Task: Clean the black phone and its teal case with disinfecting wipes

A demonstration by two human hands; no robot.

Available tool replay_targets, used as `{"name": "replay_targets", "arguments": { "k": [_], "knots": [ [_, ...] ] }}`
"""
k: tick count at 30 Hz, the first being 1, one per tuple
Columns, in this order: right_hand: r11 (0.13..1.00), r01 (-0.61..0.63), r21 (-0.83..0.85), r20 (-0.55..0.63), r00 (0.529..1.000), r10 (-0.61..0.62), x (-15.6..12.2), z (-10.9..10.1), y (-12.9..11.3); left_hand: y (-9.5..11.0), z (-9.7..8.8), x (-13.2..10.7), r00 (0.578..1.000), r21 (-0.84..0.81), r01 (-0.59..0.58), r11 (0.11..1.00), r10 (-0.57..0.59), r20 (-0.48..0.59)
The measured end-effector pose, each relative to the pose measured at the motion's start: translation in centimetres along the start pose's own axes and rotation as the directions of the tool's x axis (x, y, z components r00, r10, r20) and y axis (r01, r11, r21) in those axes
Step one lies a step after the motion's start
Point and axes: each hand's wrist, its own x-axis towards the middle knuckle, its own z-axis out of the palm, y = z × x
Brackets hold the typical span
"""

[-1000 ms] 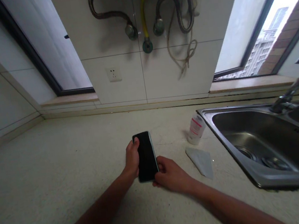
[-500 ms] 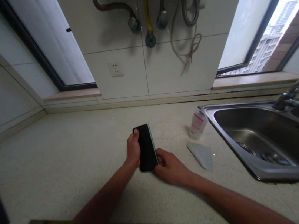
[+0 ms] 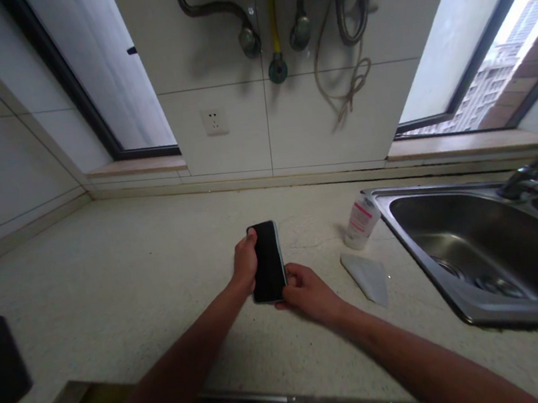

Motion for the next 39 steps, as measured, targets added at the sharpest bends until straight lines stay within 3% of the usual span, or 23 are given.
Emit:
{"name": "replay_targets", "arguments": {
  "k": [6,12,20,24,32,36,39],
  "knots": [
    [0.999,-0.008,0.045,0.135,0.991,0.002,0.2,-0.7,-0.4,0.4,-0.1,-0.1,0.997,0.121,-0.072,0.990,0.072,0.012],
    [0.998,-0.003,0.056,0.141,0.990,-0.005,0.4,-1.1,0.0,-0.1,-0.4,0.1,0.995,0.162,-0.101,0.982,0.098,0.027],
    [0.999,-0.020,-0.034,0.031,0.999,0.021,0.3,-0.3,0.0,1.1,-0.4,-0.3,0.988,0.318,-0.150,0.936,0.155,0.008],
    [0.997,0.048,-0.067,-0.073,0.996,-0.053,0.3,0.4,0.4,2.4,-0.2,-1.1,0.967,0.383,-0.241,0.892,0.256,0.014],
    [0.963,0.061,-0.262,-0.135,0.986,-0.099,0.6,0.0,0.8,2.8,0.1,-1.4,0.971,0.357,-0.226,0.906,0.241,0.004],
    [0.923,0.174,-0.343,-0.095,0.971,-0.219,0.8,-0.8,1.0,2.5,0.2,-1.3,0.961,0.326,-0.257,0.910,0.276,-0.015],
    [0.921,0.210,-0.329,-0.033,0.972,-0.233,0.9,-1.2,1.1,2.3,0.2,-1.1,0.958,0.271,-0.277,0.922,0.287,0.002]
  ]
}}
